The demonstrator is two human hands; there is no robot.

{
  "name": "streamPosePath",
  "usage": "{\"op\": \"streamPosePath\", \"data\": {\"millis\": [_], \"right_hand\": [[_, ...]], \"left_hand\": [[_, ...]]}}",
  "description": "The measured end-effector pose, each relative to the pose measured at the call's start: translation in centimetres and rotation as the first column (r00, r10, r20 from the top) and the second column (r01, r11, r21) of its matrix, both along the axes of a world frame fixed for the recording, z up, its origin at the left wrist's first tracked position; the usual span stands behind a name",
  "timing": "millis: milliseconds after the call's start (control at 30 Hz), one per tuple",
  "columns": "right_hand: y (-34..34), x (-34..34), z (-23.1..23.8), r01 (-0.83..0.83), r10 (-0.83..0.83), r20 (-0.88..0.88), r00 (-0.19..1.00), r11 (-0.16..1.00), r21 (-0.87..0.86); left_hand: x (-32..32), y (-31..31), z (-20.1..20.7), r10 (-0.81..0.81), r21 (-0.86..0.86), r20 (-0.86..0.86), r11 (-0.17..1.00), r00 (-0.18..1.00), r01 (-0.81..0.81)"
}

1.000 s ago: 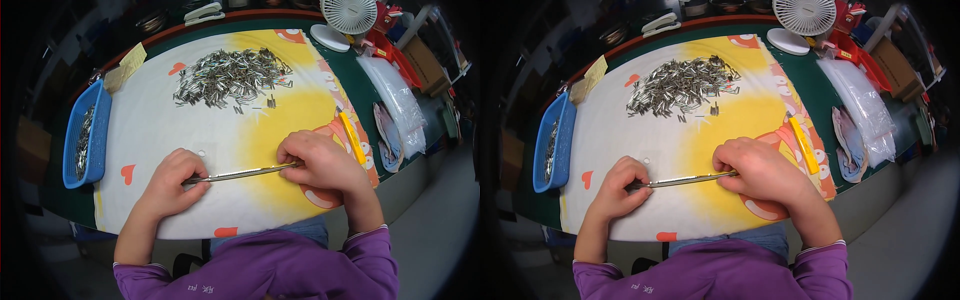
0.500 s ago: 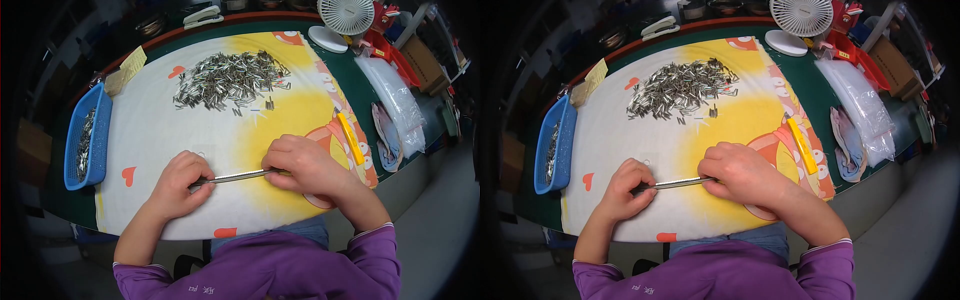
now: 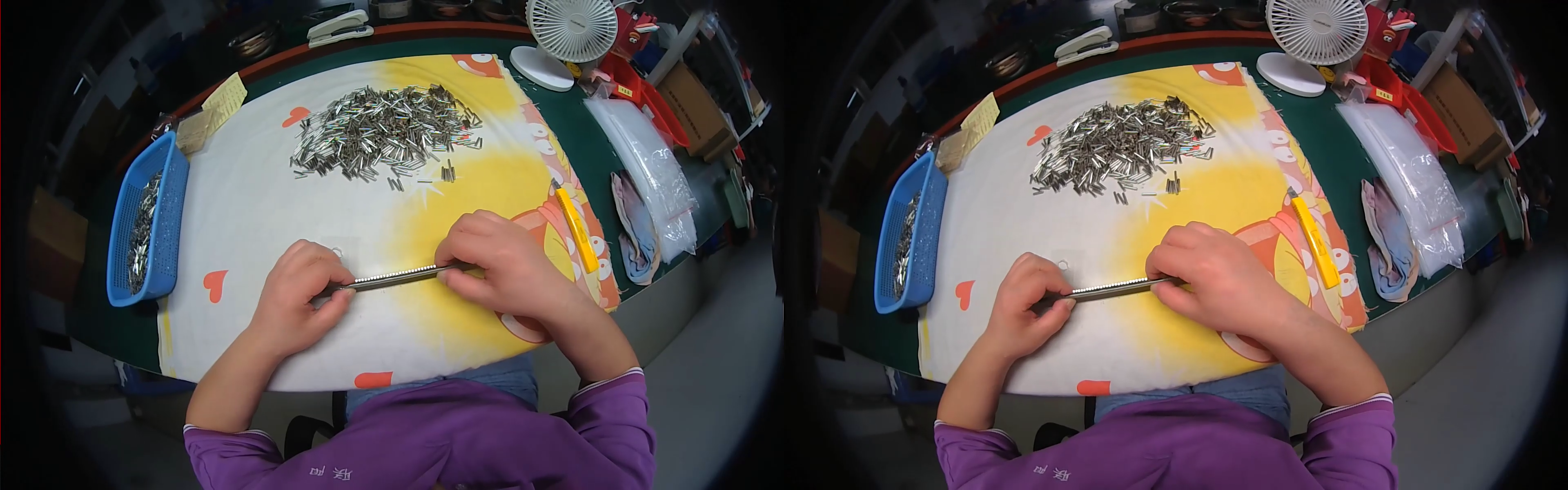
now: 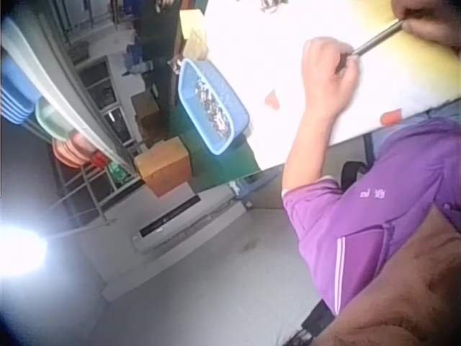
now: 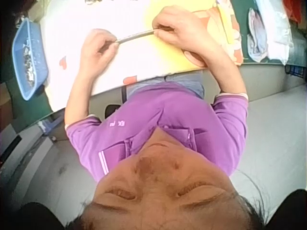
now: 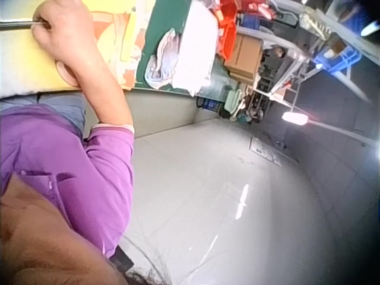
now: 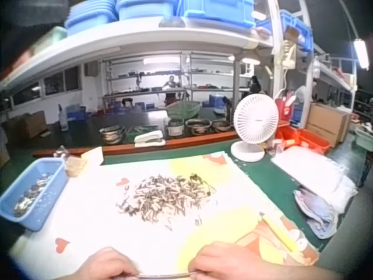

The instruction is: The person sorts and assembles small metal components by hand, using an alignment tool to position them on a work surface mat.

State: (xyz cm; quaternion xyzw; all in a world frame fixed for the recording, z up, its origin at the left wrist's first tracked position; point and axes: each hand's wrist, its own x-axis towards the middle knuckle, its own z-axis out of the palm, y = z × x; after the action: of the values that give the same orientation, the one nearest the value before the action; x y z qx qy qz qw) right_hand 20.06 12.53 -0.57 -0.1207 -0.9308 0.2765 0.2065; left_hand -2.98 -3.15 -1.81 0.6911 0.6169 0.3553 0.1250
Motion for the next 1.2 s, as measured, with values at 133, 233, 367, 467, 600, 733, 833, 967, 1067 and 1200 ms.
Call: {"op": "streamPosePath", "data": {"millis": [133,233,367,467,600,733,833,967,1067,1200], "right_hand": [[0.1,0.2,-0.2,-0.005,0.012,0.091,0.996,0.998,-0.069],[0.1,0.4,0.0,0.001,0.010,0.089,0.996,0.993,-0.120],[0.0,0.3,0.0,0.035,-0.019,0.093,0.995,0.984,-0.173],[0.1,0.2,-0.5,0.048,-0.034,0.076,0.996,0.983,-0.179],[0.0,0.0,-0.7,0.081,-0.066,0.080,0.995,0.976,-0.202],[0.0,-0.2,-0.8,0.095,-0.080,0.080,0.994,0.974,-0.205],[0.0,-0.2,-0.8,0.099,-0.083,0.084,0.993,0.973,-0.209],[0.1,-0.2,-0.8,0.086,-0.071,0.075,0.995,0.972,-0.218],[0.2,0.0,-0.6,0.069,-0.054,0.069,0.996,0.967,-0.246],[0.3,0.1,-0.6,0.034,-0.018,0.065,0.998,0.965,-0.261]], "left_hand": [[-0.3,0.0,-0.3,-0.032,-0.036,-0.008,0.999,0.999,0.031],[-0.2,0.0,-0.3,-0.029,-0.023,0.031,0.999,0.999,0.029],[-0.1,0.0,-0.2,-0.013,-0.061,0.067,0.998,0.998,0.017],[0.0,0.0,-0.1,0.020,-0.104,0.095,0.995,0.995,-0.010],[0.1,0.0,-0.1,0.053,-0.133,0.128,0.990,0.990,-0.036],[0.1,0.0,-0.2,0.066,-0.130,0.130,0.990,0.989,-0.049],[0.1,0.0,-0.1,0.075,-0.146,0.139,0.988,0.988,-0.055],[0.1,0.0,0.0,0.076,-0.146,0.142,0.988,0.987,-0.056],[0.0,0.0,0.0,0.069,-0.154,0.139,0.987,0.988,-0.047],[-0.1,-0.2,0.2,0.044,-0.171,0.172,0.985,0.984,-0.014]]}}
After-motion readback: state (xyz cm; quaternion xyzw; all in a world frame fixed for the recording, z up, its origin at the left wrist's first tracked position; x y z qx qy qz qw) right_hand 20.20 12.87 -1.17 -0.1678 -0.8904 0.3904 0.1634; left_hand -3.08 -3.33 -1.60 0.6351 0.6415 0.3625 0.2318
